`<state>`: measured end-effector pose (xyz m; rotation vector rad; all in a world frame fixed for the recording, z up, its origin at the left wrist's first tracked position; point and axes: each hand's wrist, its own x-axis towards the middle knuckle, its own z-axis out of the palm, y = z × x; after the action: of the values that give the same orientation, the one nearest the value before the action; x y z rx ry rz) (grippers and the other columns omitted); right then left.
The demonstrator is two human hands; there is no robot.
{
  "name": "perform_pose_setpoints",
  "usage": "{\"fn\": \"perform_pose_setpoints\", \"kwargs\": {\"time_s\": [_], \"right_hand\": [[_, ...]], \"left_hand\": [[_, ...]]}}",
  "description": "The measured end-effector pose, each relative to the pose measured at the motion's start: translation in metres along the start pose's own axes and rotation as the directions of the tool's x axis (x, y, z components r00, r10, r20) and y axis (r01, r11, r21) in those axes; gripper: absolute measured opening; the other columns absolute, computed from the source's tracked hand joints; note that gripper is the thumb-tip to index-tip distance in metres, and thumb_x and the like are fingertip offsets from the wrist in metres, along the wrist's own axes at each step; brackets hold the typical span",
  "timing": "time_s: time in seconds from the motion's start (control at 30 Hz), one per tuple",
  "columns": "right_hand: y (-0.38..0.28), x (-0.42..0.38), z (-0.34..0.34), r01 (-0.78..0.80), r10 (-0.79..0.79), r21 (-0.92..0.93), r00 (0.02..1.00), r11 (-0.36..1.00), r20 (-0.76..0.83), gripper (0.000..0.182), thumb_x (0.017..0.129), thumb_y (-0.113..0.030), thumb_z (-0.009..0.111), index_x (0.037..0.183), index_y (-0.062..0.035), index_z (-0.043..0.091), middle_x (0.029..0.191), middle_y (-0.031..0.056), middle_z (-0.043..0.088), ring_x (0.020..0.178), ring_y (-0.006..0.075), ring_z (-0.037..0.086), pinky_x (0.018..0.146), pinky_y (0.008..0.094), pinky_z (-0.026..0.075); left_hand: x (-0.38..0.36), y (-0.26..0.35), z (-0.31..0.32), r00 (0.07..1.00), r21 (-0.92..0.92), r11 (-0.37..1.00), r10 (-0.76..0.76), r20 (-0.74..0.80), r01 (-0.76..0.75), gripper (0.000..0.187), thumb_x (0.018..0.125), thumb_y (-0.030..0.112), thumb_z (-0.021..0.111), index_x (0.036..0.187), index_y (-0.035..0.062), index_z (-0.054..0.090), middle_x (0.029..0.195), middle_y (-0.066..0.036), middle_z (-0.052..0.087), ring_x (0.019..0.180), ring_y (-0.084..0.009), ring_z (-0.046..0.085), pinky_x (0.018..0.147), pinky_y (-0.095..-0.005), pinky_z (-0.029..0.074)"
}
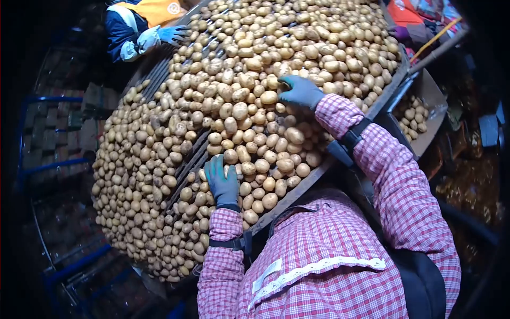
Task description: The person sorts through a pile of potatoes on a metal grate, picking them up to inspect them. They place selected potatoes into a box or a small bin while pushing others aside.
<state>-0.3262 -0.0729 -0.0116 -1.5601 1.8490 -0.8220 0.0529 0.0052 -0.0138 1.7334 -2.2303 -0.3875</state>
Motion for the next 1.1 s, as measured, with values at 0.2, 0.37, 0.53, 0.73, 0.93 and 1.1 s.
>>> {"fn": "perform_pose_setpoints", "kwargs": {"time_s": [0.2, 0.37, 0.53, 0.73, 0.93, 1.1], "right_hand": [[-0.025, 0.004, 0.004, 0.093, 0.047, -0.281, 0.889, 0.955, 0.456, 0.054, 0.07, -0.047, 0.071, 0.109, -0.0092, 0.068, 0.109, 0.0181, 0.07, 0.104, 0.0327, 0.068, 0.089, 0.044, 0.053], [0.004, 0.008, 0.002, -0.109, -0.045, 0.26, 0.852, 0.96, 0.521, 0.04, 0.085, -0.042, 0.065, 0.106, -0.0088, 0.07, 0.098, 0.0099, 0.073, 0.085, 0.0241, 0.069, 0.075, 0.0389, 0.054], [-0.029, -0.01, -0.048, -0.68, 0.097, 0.727, 0.733, 0.096, 0.673, 0.055, 0.1, -0.05, 0.05, 0.105, 0.0013, 0.071, 0.074, 0.006, 0.07, 0.062, 0.0134, 0.068, 0.043, 0.0233, 0.053], [-0.016, -0.027, -0.053, -0.715, -0.168, 0.696, 0.696, -0.068, 0.698, 0.066, 0.102, -0.056, 0.045, 0.112, 0.0041, 0.068, 0.084, 0.0133, 0.074, 0.066, 0.0206, 0.072, 0.049, 0.0299, 0.057], [-0.029, -0.049, -0.025, -0.689, -0.087, 0.725, 0.721, 0.014, 0.687, 0.048, 0.1, -0.045, 0.056, 0.102, 0.0018, 0.068, 0.092, 0.0144, 0.072, 0.074, 0.0272, 0.073, 0.061, 0.0353, 0.061], [-0.053, -0.078, -0.011, -0.693, -0.131, 0.716, 0.705, 0.077, 0.697, 0.039, 0.099, -0.038, 0.063, 0.112, -0.0009, 0.067, 0.095, 0.0102, 0.07, 0.077, 0.0198, 0.07, 0.065, 0.0322, 0.06]], "left_hand": [[0.039, 0.048, -0.02, 0.982, -0.058, 0.99, 0.121, -0.145, -0.13, 0.044, 0.089, 0.016, 0.065, 0.131, 0.0038, 0.06, 0.135, -0.02, 0.057, 0.127, -0.0398, 0.05, 0.109, -0.0499, 0.04], [0.127, 0.08, 0.013, 0.974, -0.102, 0.97, 0.212, -0.085, -0.22, 0.044, 0.086, 0.021, 0.069, 0.127, 0.0068, 0.062, 0.123, -0.017, 0.063, 0.116, -0.0382, 0.057, 0.102, -0.0465, 0.045], [0.164, 0.114, 0.036, 0.97, 0.338, 0.929, 0.073, 0.23, -0.15, 0.05, 0.079, 0.031, 0.073, 0.126, 0.0165, 0.064, 0.12, -0.013, 0.063, 0.119, -0.0333, 0.056, 0.104, -0.0444, 0.045], [0.173, 0.102, 0.016, 0.774, -0.783, -0.102, -0.12, 0.621, 0.613, 0.043, 0.087, 0.022, 0.056, 0.125, 0.0054, 0.067, 0.11, -0.017, 0.071, 0.083, -0.0237, 0.07, 0.066, -0.037, 0.06], [0.119, 0.133, -0.014, 0.753, -0.585, -0.532, 0.165, 0.637, 0.612, 0.061, 0.099, 0.044, 0.048, 0.144, 0.0035, 0.049, 0.118, -0.019, 0.068, 0.087, -0.0289, 0.069, 0.071, -0.0387, 0.059], [0.09, 0.147, -0.01, 0.858, -0.871, -0.141, -0.154, 0.489, 0.471, 0.044, 0.104, 0.039, 0.051, 0.129, 0.0046, 0.061, 0.102, -0.011, 0.07, 0.087, -0.0223, 0.068, 0.076, -0.0323, 0.059]]}}
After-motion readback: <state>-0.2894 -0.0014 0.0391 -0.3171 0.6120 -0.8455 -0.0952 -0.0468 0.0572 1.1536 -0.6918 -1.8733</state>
